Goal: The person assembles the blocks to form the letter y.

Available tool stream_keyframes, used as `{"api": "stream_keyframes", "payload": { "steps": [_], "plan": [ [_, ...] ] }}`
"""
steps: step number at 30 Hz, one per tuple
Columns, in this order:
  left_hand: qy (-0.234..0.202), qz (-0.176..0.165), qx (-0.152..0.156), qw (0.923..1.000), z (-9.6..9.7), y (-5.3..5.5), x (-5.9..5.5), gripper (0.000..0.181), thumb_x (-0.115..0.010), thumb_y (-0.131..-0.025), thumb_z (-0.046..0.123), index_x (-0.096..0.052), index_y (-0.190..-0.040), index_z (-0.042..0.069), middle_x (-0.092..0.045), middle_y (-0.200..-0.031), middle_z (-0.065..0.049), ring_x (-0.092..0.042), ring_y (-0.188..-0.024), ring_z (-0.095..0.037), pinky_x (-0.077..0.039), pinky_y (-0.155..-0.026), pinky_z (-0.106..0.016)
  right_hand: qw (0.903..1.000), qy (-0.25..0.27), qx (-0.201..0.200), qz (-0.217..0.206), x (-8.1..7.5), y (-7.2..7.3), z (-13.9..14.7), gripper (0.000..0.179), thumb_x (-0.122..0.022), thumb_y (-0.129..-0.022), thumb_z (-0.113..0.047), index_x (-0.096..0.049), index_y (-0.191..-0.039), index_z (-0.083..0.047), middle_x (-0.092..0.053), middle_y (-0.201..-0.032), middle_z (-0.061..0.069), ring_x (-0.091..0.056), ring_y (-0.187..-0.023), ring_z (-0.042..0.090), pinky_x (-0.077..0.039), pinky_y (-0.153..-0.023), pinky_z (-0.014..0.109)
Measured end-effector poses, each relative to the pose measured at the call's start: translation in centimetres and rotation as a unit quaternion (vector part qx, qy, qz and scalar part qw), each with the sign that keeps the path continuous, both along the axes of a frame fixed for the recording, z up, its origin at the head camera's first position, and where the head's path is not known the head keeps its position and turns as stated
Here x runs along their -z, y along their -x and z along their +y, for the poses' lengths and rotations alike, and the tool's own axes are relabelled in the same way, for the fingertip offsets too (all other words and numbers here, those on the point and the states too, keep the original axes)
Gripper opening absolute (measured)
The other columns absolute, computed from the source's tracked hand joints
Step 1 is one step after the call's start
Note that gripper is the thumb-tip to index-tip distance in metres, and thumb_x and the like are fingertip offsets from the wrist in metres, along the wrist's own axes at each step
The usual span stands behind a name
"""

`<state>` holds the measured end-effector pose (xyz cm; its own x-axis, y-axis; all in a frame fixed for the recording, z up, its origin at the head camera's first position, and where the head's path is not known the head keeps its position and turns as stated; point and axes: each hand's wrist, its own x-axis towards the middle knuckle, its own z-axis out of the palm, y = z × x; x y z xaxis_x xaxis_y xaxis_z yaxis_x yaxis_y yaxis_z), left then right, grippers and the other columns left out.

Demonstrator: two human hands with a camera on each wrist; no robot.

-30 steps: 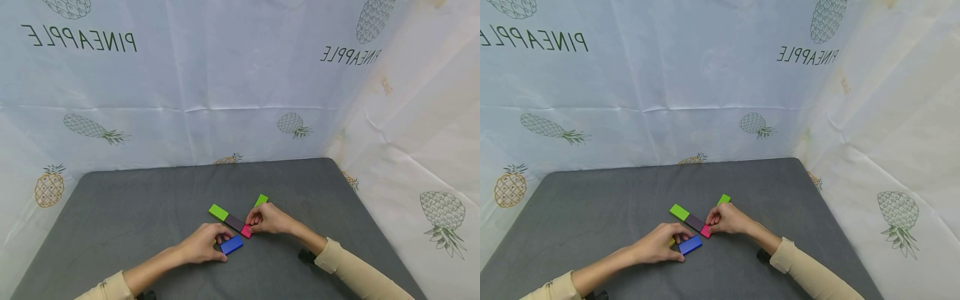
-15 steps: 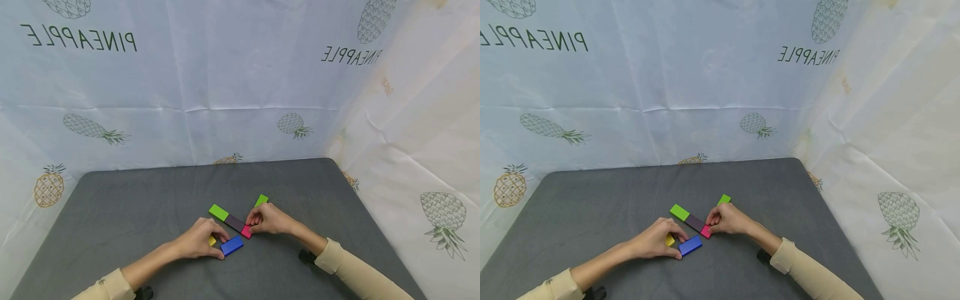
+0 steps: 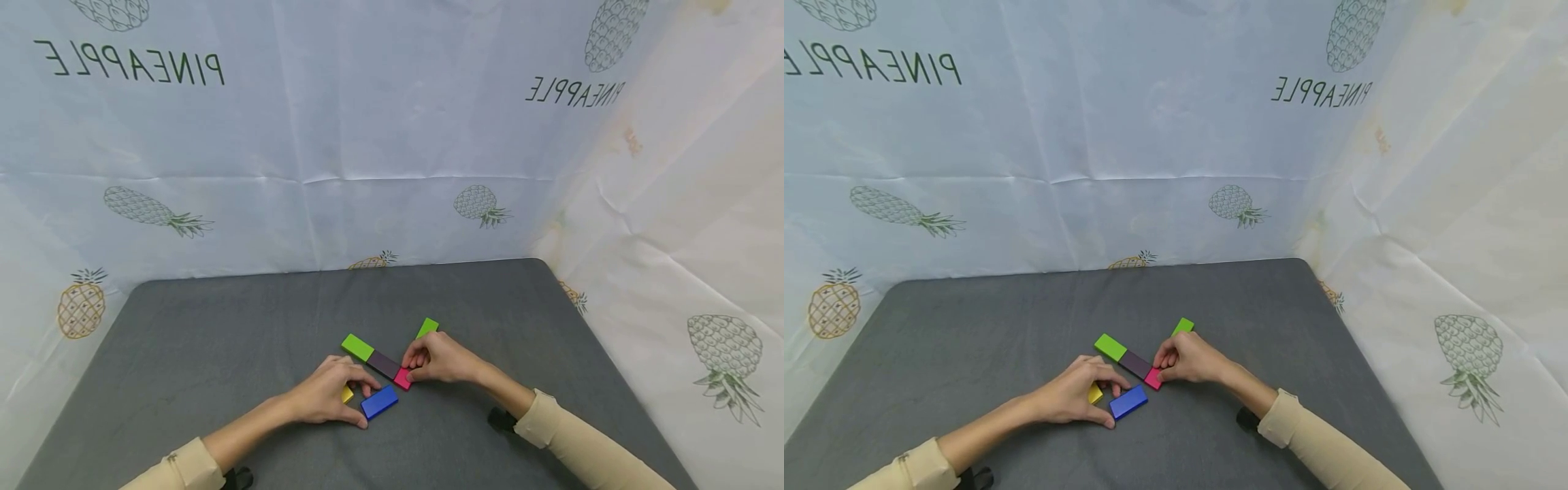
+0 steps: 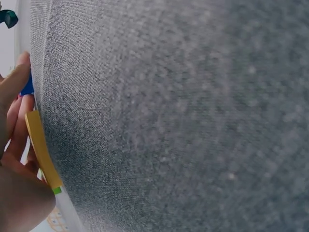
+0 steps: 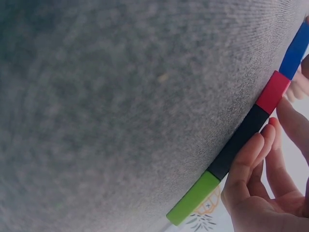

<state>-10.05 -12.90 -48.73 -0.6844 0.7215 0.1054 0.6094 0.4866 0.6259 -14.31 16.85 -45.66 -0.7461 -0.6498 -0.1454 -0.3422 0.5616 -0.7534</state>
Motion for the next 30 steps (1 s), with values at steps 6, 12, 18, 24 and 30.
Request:
{"api": "stream_keyframes", "payload": {
  "steps": [6,12,18,24,30],
  "plan": [
    [0.012,-0.005,-0.001,0.9999,0.3,0.1,-0.2,0.057,-0.100,-0.075,0.041,-0.079,-0.126,0.026,-0.070,-0.096,0.023,-0.057,-0.099,0.003,-0.041,-0.102,-0.041,1.0000,0.005,-0.003,-0.001,-0.1,-0.1,0.0,0.011,-0.087,-0.089,-0.007,-0.080,-0.098,-0.007,-0.071,-0.082,-0.003,-0.060,-0.073,-0.001,-0.053,-0.069,0.018],
    [0.022,-0.001,-0.001,0.9998,0.7,0.1,-0.2,0.056,-0.100,-0.075,0.043,-0.079,-0.125,0.028,-0.069,-0.092,0.024,-0.054,-0.095,0.004,-0.040,-0.101,-0.041,1.0000,0.005,-0.003,-0.002,-0.2,-0.1,0.0,0.011,-0.087,-0.089,-0.006,-0.080,-0.098,-0.007,-0.071,-0.082,-0.002,-0.059,-0.072,-0.001,-0.053,-0.069,0.018],
    [0.028,0.010,-0.020,0.9993,1.2,-0.2,-0.1,0.052,-0.100,-0.075,0.043,-0.080,-0.120,0.029,-0.067,-0.090,0.025,-0.055,-0.097,0.004,-0.040,-0.104,-0.042,1.0000,0.006,-0.003,-0.002,-0.2,-0.1,0.0,0.011,-0.087,-0.089,-0.007,-0.080,-0.097,-0.007,-0.071,-0.082,-0.002,-0.060,-0.072,-0.001,-0.054,-0.068,0.019],
    [0.032,0.025,-0.038,0.9985,1.8,-0.6,0.1,0.049,-0.099,-0.075,0.047,-0.080,-0.117,0.029,-0.065,-0.089,0.027,-0.055,-0.098,0.004,-0.042,-0.103,-0.043,1.0000,0.007,-0.004,-0.001,-0.1,0.0,0.1,0.010,-0.087,-0.089,-0.006,-0.080,-0.097,-0.007,-0.072,-0.083,-0.002,-0.060,-0.073,0.000,-0.054,-0.068,0.019],
    [0.031,0.033,-0.057,0.9973,2.2,-1.1,0.3,0.047,-0.099,-0.075,0.049,-0.080,-0.114,0.029,-0.064,-0.088,0.026,-0.053,-0.095,0.004,-0.042,-0.102,-0.043,0.9999,0.008,-0.006,0.002,-0.1,-0.1,0.1,0.010,-0.086,-0.090,-0.006,-0.080,-0.098,-0.007,-0.072,-0.083,-0.001,-0.060,-0.072,-0.001,-0.054,-0.069,0.019]
  ]
}}
